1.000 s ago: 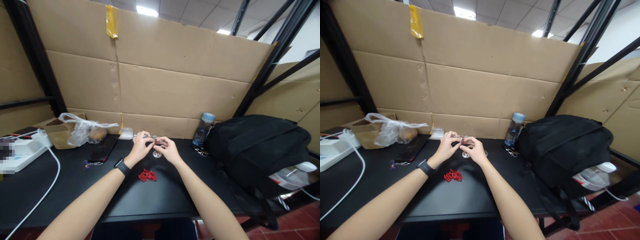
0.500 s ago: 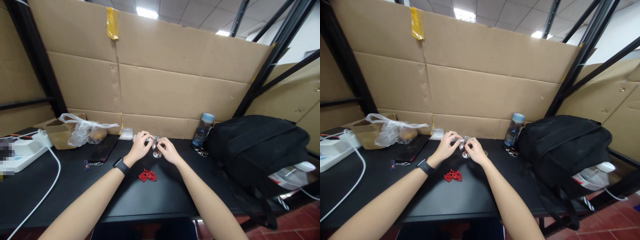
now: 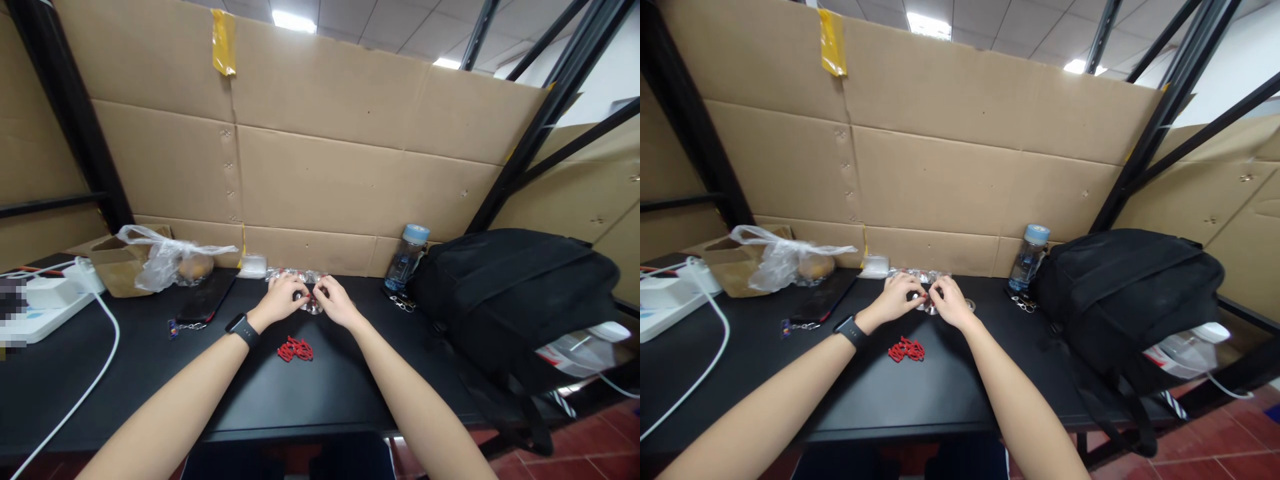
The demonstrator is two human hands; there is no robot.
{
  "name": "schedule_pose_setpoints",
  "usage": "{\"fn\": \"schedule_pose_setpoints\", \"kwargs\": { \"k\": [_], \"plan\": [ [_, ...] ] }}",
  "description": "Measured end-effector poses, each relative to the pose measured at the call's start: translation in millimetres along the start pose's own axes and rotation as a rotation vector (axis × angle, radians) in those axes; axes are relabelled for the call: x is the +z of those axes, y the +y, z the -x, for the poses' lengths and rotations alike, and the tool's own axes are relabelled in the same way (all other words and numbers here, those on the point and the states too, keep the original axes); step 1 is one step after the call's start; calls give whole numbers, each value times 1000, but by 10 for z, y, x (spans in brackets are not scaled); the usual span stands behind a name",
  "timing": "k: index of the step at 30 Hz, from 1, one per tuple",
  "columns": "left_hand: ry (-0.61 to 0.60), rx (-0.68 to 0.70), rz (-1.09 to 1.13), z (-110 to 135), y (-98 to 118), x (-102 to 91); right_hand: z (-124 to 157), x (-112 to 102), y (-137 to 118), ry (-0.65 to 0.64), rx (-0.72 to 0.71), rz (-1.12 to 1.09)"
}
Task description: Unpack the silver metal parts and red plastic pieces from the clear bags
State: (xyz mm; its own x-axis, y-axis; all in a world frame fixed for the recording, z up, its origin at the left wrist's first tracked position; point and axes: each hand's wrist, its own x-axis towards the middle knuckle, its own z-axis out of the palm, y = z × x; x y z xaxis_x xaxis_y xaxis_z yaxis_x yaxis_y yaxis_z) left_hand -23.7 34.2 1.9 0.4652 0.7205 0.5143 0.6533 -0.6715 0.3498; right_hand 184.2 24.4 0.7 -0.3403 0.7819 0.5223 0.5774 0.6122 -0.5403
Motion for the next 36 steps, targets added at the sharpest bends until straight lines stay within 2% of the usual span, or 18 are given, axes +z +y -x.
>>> {"fn": "schedule_pose_setpoints", "kwargs": {
  "k": [2, 7, 10, 14, 17, 19, 22, 27, 33, 36],
  "plan": [
    [-24, -1, -39, 8, -41, -7, 22, -3, 42, -16, 2, 118],
    [-77, -17, -57, 14, -112, -28, 72, 53, 107, -234, 40, 287],
    [-92, -37, -66, 14, -104, -53, 57, 103, 118, -226, 66, 298],
    [-89, -72, -53, 6, -89, -79, 6, 82, 141, -120, 105, 118],
    [-16, -146, 5, -18, -106, -82, -35, 11, 163, 62, 146, -94],
    [36, -201, 106, -43, -128, -67, -57, -27, 162, 171, 164, -225],
    [110, -235, 341, -83, -153, -7, -74, -22, 123, 256, 191, -363],
    [134, -163, 615, -109, -106, 121, -64, 105, 26, 277, 254, -492],
    [130, -169, 593, -86, -24, 136, -26, 129, -57, 171, 433, -728],
    [131, -190, 563, -78, -45, 122, -4, 102, -89, 84, 461, -857]
  ]
}}
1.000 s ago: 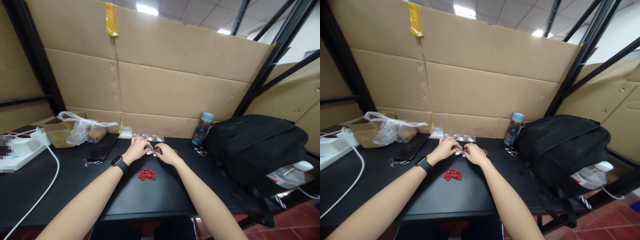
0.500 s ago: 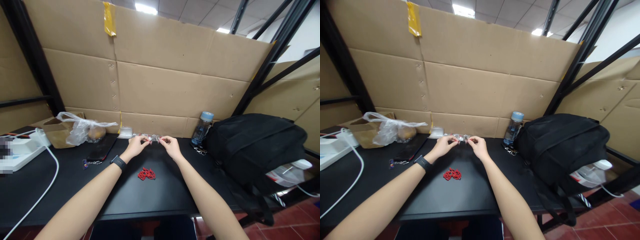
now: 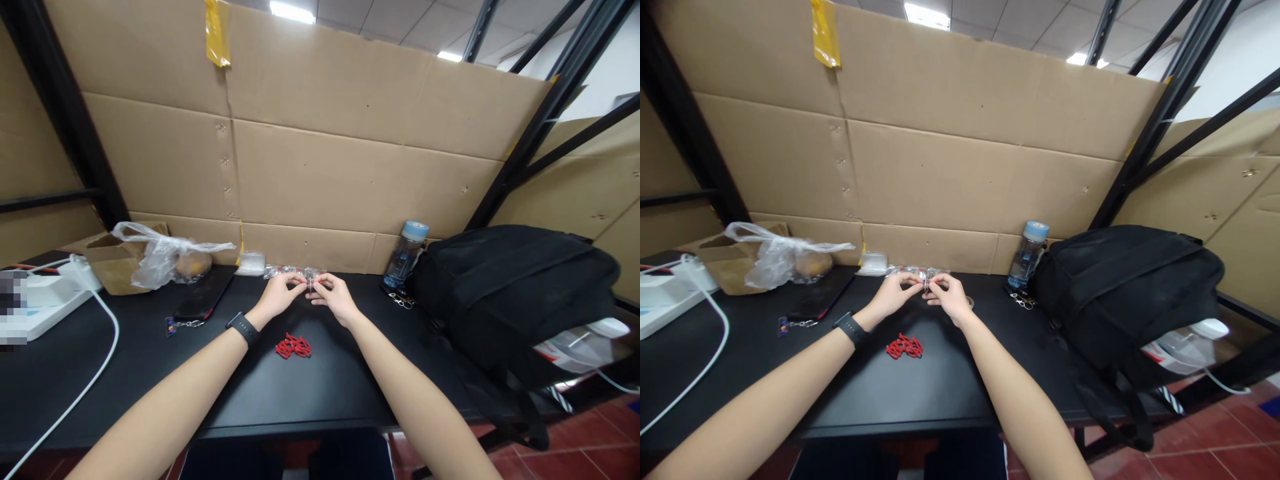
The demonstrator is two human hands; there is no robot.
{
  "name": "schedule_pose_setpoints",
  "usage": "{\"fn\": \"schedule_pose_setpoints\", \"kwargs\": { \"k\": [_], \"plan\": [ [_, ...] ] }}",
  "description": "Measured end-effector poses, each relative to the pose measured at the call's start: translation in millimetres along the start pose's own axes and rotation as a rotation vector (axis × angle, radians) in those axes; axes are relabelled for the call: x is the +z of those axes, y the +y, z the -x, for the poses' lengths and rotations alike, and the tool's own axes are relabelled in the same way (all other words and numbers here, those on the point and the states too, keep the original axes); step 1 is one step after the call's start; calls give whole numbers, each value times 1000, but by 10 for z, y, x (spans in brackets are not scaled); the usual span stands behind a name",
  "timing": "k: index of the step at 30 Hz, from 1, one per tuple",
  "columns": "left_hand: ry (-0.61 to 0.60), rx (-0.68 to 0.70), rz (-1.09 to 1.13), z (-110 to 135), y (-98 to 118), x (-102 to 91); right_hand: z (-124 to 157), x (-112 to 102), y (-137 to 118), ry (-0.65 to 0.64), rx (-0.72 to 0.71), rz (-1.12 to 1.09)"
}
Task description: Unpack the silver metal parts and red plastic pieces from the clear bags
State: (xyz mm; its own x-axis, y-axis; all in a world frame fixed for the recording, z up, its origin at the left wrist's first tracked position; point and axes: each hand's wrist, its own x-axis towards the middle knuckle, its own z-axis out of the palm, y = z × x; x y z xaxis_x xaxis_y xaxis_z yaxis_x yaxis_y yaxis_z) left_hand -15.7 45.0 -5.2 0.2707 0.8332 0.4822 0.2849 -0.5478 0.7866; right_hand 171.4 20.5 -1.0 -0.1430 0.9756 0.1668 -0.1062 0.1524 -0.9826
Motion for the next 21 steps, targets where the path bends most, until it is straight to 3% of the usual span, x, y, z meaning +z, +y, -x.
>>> {"fn": "schedule_pose_setpoints", "kwargs": {
  "k": [9, 13, 17, 21],
  "plan": [
    [-113, 4, 2, -17, -110, 3, 10, -17, -2, -107, 43, 4],
    [-264, 131, -160, -73, -191, -308, -1, -33, 4, -76, -5, 102],
    [85, 19, -728, -62, -421, -871, -17, -85, -15, -41, -44, 163],
    [148, -139, -1057, 10, -620, -1143, -25, -134, -32, -39, -44, 172]
  ]
}}
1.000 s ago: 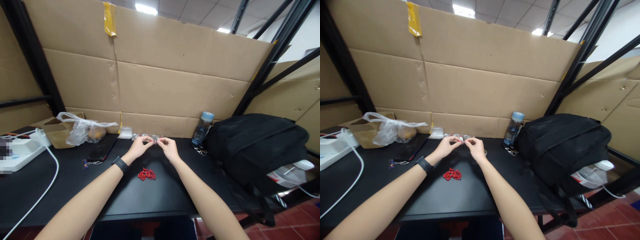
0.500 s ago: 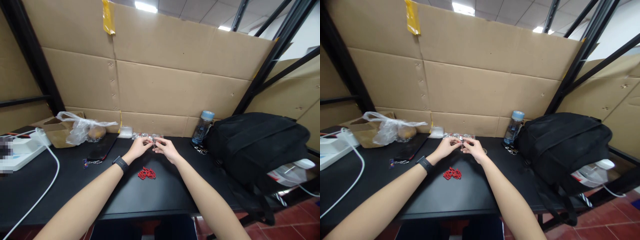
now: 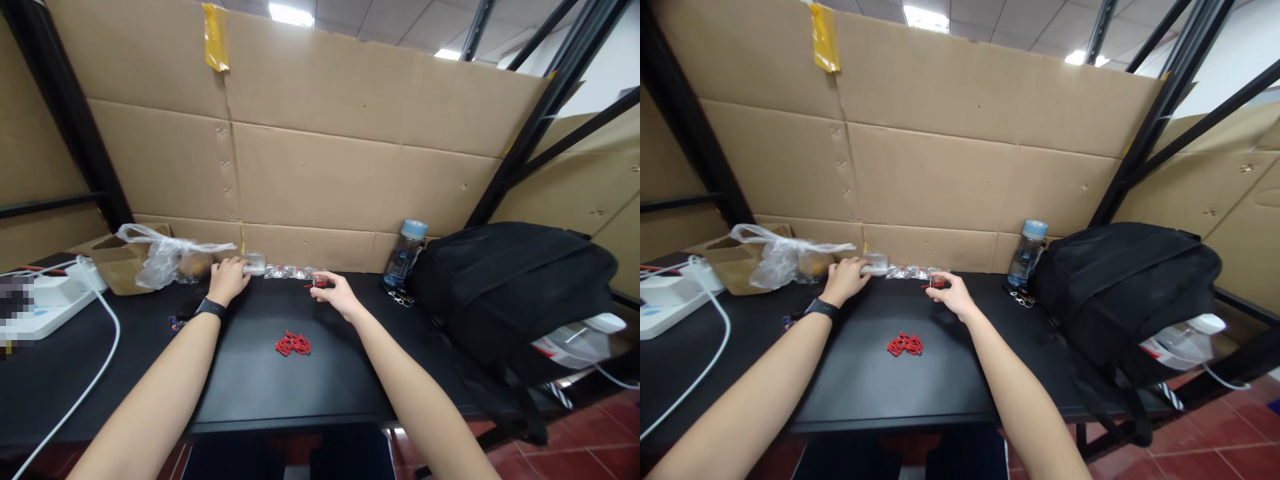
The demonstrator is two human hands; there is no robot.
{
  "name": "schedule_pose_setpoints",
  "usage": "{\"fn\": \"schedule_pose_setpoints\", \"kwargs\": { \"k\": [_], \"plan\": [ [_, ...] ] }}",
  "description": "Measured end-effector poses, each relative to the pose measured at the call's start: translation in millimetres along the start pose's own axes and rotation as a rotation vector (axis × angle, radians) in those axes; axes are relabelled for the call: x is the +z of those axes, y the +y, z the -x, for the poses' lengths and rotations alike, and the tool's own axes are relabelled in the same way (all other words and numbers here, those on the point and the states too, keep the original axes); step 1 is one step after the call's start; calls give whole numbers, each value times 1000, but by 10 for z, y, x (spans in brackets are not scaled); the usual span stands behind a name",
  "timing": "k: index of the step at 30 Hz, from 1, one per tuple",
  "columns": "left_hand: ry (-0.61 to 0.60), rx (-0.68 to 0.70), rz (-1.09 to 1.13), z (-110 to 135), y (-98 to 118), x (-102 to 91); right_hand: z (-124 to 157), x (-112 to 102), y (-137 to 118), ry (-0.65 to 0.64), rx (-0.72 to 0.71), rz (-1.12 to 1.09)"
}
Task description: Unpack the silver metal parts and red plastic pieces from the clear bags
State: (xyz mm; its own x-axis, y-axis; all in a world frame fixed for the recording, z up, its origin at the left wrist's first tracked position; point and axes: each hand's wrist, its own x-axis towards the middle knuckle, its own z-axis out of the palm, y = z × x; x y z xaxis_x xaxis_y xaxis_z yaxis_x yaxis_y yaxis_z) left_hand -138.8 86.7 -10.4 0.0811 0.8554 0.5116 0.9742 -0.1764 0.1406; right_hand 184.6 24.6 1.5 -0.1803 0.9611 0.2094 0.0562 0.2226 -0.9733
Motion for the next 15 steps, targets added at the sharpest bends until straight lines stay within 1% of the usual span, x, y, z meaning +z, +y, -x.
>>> {"fn": "schedule_pose_setpoints", "kwargs": {
  "k": [3, 7, 9, 11, 13, 15],
  "plan": [
    [7, -16, -49, 29, -19, 58, 3, -15, -5, 6, -10, 8],
    [86, -91, -26, 47, 29, 71, 2, -28, -25, 12, -26, 10],
    [145, -133, -8, 47, 58, 30, -3, -44, -40, 18, -40, 12],
    [210, -141, 18, 39, 104, -35, -9, -71, -60, 35, -52, 14],
    [258, -109, 53, 25, 172, -111, -13, -106, -83, 60, -57, 14],
    [278, -57, 105, 11, 263, -180, -16, -144, -109, 83, -57, 12]
  ]
}}
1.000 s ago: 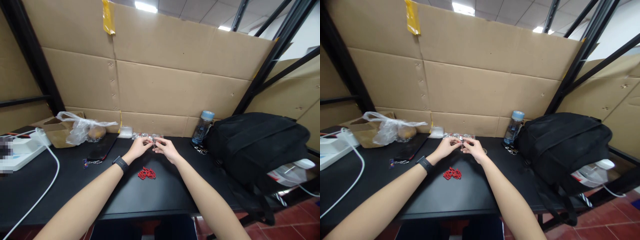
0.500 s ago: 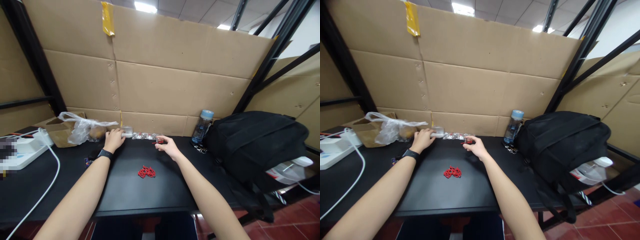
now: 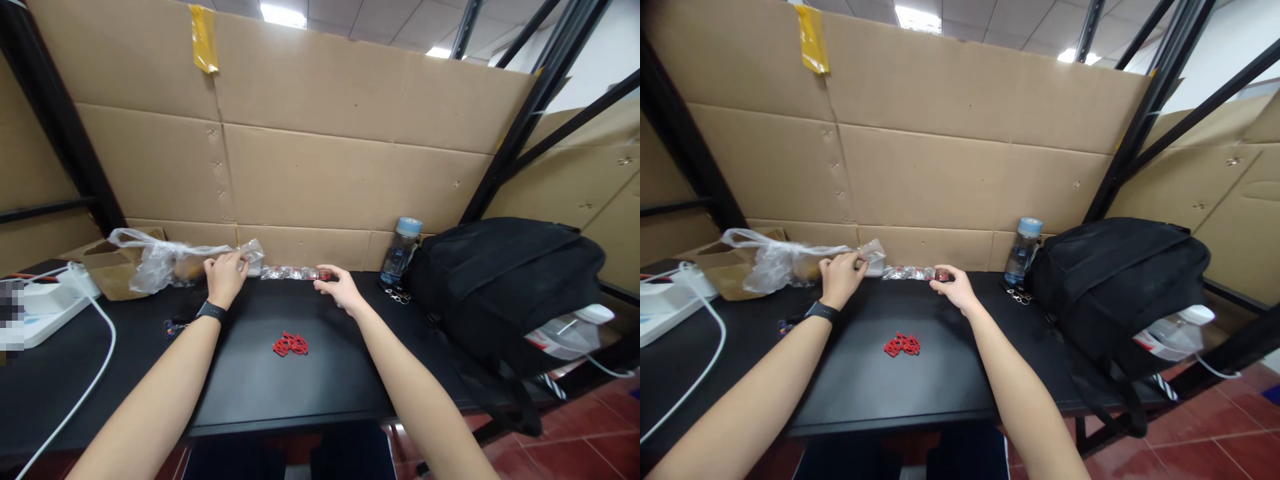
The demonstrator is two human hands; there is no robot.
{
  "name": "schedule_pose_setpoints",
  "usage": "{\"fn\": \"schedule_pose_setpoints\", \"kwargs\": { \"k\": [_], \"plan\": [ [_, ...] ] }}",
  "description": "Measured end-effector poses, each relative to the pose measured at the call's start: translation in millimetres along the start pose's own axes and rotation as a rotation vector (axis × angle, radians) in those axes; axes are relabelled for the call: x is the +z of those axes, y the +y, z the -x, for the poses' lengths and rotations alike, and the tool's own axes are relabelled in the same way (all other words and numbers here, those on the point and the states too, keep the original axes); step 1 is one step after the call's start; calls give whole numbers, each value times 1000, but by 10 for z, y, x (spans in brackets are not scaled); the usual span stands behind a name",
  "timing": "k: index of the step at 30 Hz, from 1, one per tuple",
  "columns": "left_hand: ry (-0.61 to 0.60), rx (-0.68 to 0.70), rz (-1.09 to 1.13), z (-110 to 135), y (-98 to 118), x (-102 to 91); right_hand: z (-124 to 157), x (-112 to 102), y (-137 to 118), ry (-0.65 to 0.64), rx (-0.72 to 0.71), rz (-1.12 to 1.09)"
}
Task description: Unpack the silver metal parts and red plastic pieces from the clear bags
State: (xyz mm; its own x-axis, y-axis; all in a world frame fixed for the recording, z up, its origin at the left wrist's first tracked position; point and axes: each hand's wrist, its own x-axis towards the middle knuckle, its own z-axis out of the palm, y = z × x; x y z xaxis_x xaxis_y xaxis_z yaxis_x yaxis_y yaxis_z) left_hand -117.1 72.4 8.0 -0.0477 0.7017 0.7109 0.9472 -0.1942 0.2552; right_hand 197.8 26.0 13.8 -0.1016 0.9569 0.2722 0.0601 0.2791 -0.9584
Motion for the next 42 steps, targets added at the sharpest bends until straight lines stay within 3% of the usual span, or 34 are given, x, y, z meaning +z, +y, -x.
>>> {"fn": "schedule_pose_setpoints", "kwargs": {
  "k": [6, 12, 20, 28, 35, 42],
  "plan": [
    [-91, 244, 273, 89, 484, -3, -28, -100, -52, 50, -12, 32],
    [-462, 560, 375, 417, 966, 217, -44, -181, -63, 78, -37, 70],
    [-695, 579, 439, 496, 845, 323, -78, -261, -10, 9, -87, 215],
    [-702, 451, 644, 501, 917, 341, -79, -256, -4, -27, -104, 362],
    [-714, 583, 429, 577, 962, 339, -45, -309, -24, -96, -120, 522],
    [-804, 646, 516, 503, 951, 223, -16, -352, -11, -312, -112, 682]
  ]
}}
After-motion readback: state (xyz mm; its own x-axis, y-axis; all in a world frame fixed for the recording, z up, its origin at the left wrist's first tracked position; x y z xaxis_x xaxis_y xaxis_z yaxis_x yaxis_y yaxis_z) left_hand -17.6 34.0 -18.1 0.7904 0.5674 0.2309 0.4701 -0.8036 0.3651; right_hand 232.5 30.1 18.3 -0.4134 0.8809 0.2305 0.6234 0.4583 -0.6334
